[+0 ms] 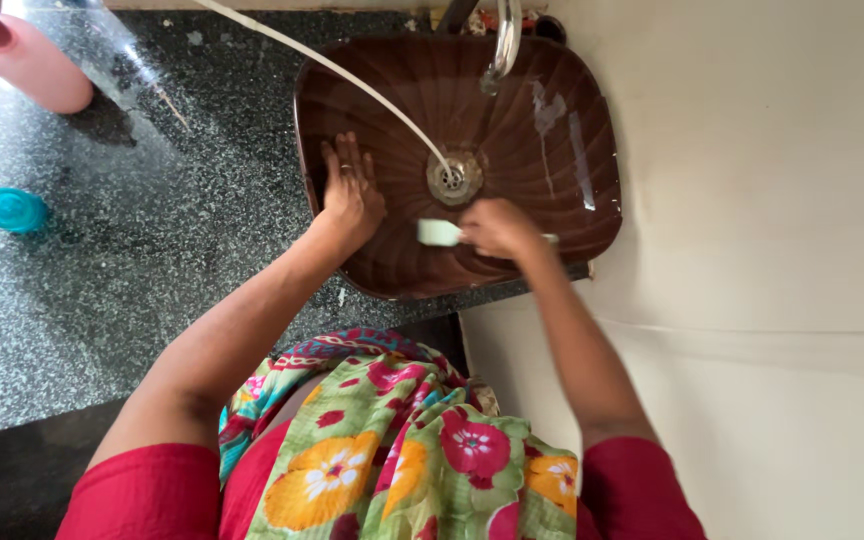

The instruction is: The person scrubs a brown sink with a brush while water runs from the faucet. They rinse the brush and the sink, then wash their hands under the running water.

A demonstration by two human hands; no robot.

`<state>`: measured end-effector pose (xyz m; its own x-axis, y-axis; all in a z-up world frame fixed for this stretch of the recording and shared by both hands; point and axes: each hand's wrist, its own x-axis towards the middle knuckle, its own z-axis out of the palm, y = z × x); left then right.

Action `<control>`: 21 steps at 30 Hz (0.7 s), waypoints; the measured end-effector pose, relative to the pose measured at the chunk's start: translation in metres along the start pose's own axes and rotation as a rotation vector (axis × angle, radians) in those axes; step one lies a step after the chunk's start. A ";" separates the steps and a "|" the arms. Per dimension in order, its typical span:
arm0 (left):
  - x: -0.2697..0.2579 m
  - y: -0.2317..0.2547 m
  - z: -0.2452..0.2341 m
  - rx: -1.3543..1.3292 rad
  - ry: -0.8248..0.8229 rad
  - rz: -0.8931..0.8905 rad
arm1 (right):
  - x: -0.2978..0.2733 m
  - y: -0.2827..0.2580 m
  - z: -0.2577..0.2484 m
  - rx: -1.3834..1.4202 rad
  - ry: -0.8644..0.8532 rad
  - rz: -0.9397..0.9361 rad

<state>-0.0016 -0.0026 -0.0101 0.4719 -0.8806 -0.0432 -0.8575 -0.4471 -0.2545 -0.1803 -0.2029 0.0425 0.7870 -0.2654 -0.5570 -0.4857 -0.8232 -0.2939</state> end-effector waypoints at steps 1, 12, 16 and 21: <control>-0.002 -0.001 -0.003 0.016 0.014 0.001 | 0.013 -0.019 0.012 0.030 0.120 -0.084; 0.001 -0.017 -0.012 -0.245 0.407 -0.182 | 0.042 -0.081 0.018 0.388 -0.129 -0.093; -0.007 -0.020 -0.016 -0.506 0.092 -0.003 | -0.030 -0.022 -0.017 -0.100 -0.209 -0.139; -0.010 -0.007 -0.001 -0.550 0.250 -0.012 | -0.066 0.018 -0.056 -0.286 -0.034 0.457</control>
<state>-0.0009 0.0094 -0.0071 0.4768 -0.8556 0.2016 -0.8641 -0.4140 0.2863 -0.2193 -0.2282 0.1174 0.5045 -0.6159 -0.6051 -0.6490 -0.7327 0.2048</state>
